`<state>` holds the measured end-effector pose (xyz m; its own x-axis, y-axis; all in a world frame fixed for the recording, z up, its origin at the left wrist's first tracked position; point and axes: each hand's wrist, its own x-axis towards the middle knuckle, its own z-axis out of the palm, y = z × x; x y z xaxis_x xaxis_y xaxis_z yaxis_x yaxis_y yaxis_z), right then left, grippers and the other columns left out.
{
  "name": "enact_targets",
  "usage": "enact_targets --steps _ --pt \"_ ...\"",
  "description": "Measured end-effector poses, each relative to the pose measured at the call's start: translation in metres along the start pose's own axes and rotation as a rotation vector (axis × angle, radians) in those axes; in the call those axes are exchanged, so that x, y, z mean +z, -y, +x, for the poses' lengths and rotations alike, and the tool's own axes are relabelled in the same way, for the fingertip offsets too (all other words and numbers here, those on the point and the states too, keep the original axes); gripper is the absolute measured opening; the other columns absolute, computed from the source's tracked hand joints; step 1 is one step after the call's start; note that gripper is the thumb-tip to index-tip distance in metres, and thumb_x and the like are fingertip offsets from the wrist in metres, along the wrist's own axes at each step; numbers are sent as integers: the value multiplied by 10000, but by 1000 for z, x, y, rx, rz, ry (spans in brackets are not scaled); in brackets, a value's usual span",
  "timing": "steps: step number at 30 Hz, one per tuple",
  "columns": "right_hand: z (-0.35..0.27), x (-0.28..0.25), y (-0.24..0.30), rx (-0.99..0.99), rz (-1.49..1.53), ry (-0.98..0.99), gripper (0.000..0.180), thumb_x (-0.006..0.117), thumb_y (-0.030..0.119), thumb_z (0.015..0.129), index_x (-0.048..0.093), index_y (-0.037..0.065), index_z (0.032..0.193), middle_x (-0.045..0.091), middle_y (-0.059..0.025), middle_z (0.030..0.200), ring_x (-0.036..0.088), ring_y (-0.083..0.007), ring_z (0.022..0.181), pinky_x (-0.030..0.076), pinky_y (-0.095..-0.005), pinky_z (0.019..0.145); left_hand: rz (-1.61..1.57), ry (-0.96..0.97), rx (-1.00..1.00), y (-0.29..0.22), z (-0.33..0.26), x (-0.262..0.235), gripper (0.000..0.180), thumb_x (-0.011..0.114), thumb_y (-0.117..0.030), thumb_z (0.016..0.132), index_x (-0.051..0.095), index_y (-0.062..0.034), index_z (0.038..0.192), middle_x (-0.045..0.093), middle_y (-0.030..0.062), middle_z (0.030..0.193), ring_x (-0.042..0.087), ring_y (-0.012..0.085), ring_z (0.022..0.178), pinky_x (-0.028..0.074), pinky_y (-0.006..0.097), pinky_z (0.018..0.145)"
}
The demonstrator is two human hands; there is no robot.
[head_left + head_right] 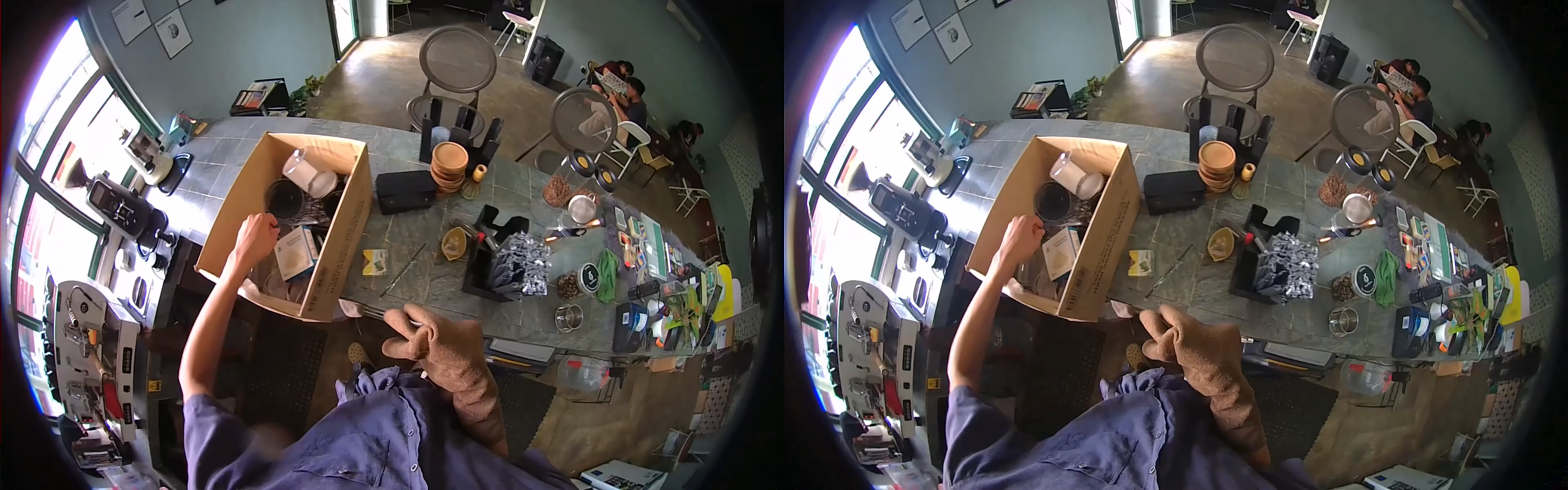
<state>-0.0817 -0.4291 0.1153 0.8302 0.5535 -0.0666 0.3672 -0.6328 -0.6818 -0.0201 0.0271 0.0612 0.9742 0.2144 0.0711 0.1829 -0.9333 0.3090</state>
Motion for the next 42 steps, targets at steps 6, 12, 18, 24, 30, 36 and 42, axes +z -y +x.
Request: enact_targets --steps 6,12,18,24,30,36,42 --pt "7 33 27 57 68 -16 140 746 371 859 655 265 857 591 101 859 652 -105 693 528 -287 524 446 445 -56 66 56 61 271 786 -130 787 781 37 1000 759 283 1022 760 415 982 601 503 853" --pt "6 86 20 -23 -104 -160 281 782 464 835 704 210 923 691 106 947 704 -144 760 576 -322 623 535 633 71 98 81 122 478 805 -135 773 732 2 1224 704 301 1247 732 412 1110 607 473 943" --pt "-1 82 55 33 -116 -180 294 797 371 812 769 219 1062 746 85 1080 738 -185 887 595 -345 819 397 360 -62 98 82 147 710 739 -171 844 495 60 1469 478 326 1509 589 482 1293 549 513 1038" --pt "5 91 69 121 -66 -193 198 764 340 841 767 244 1014 759 87 1130 740 -171 883 592 -329 789 475 305 147 141 101 167 573 734 -153 827 619 74 1341 625 322 1348 612 505 1228 498 516 1103" --pt "12 102 59 -10 -232 -192 179 767 334 834 749 246 989 758 101 1045 735 -161 869 584 -318 729 388 429 40 107 99 145 277 737 -122 813 780 59 1018 746 285 1134 720 446 1100 556 502 1031" --pt "12 90 72 1 -352 -66 132 792 357 843 746 303 954 741 122 1040 734 -144 888 575 -299 708 446 522 190 81 81 110 282 730 -126 846 774 53 1059 755 264 1135 760 389 1044 643 493 869" --pt "11 95 59 -75 -250 -164 135 699 155 905 703 142 1039 748 80 970 730 -137 791 560 -291 666 493 807 -148 9 42 9 231 626 -56 890 770 81 1008 779 247 983 786 339 723 667 444 548"
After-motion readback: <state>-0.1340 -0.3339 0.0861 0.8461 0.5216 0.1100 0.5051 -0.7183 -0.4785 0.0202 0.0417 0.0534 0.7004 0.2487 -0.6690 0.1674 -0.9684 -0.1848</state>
